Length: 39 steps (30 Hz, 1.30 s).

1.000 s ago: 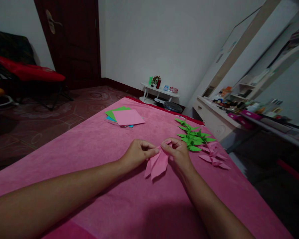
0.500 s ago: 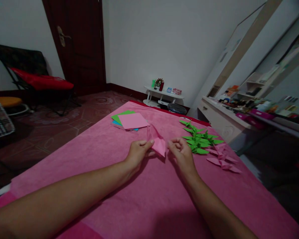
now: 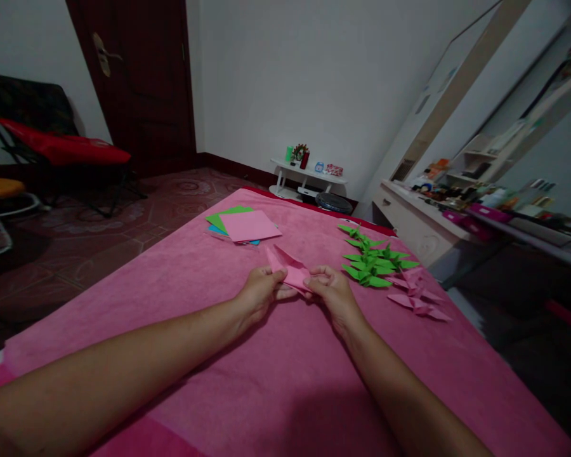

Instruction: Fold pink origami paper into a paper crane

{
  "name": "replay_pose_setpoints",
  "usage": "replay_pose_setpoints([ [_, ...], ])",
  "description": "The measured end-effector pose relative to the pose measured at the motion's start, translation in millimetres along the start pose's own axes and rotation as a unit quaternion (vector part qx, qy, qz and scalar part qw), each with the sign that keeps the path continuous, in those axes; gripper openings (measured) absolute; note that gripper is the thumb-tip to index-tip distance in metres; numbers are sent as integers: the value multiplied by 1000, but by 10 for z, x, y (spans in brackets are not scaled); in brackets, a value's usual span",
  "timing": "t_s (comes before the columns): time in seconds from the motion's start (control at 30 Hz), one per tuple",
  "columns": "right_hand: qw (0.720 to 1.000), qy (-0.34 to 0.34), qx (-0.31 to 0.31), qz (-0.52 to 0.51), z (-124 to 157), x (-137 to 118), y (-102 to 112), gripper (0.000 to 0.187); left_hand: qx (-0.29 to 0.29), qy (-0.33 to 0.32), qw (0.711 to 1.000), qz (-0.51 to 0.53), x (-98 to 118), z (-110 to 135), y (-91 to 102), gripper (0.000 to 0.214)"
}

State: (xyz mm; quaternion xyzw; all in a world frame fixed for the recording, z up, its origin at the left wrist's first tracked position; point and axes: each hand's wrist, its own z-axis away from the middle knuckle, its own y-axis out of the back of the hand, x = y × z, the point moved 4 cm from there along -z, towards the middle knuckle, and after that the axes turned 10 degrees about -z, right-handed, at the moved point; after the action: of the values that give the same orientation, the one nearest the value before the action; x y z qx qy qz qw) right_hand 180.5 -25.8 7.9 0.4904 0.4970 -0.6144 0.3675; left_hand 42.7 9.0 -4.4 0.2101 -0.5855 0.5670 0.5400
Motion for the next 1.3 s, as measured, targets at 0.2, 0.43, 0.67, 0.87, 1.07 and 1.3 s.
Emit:
replay_pose_setpoints([
  [0.2,998,-35,-9,42,-21,17,21,27,-12,-15,1000,-4,2,-12,2,11],
  [0.43,987,-133,-61,61,-32,5,12,11,-41,-30,999,-4,18,-3,-5,7],
  [0.67,980,-190,-41,31,-26,-13,65,6,-32,24,999,-21,17,-7,1,9],
  [0.87,981,-184,-51,15,-44,-12,101,5,-35,29,999,-11,11,-42,20,14],
  [1.07,983,-166,-12,-73,-14,-65,90,18,16,6,999,38,23,-94,67,16],
  [1.3,1000,19,-13,19,40,-45,-106,30,56,-47,993,88,23,-97,90,19],
])
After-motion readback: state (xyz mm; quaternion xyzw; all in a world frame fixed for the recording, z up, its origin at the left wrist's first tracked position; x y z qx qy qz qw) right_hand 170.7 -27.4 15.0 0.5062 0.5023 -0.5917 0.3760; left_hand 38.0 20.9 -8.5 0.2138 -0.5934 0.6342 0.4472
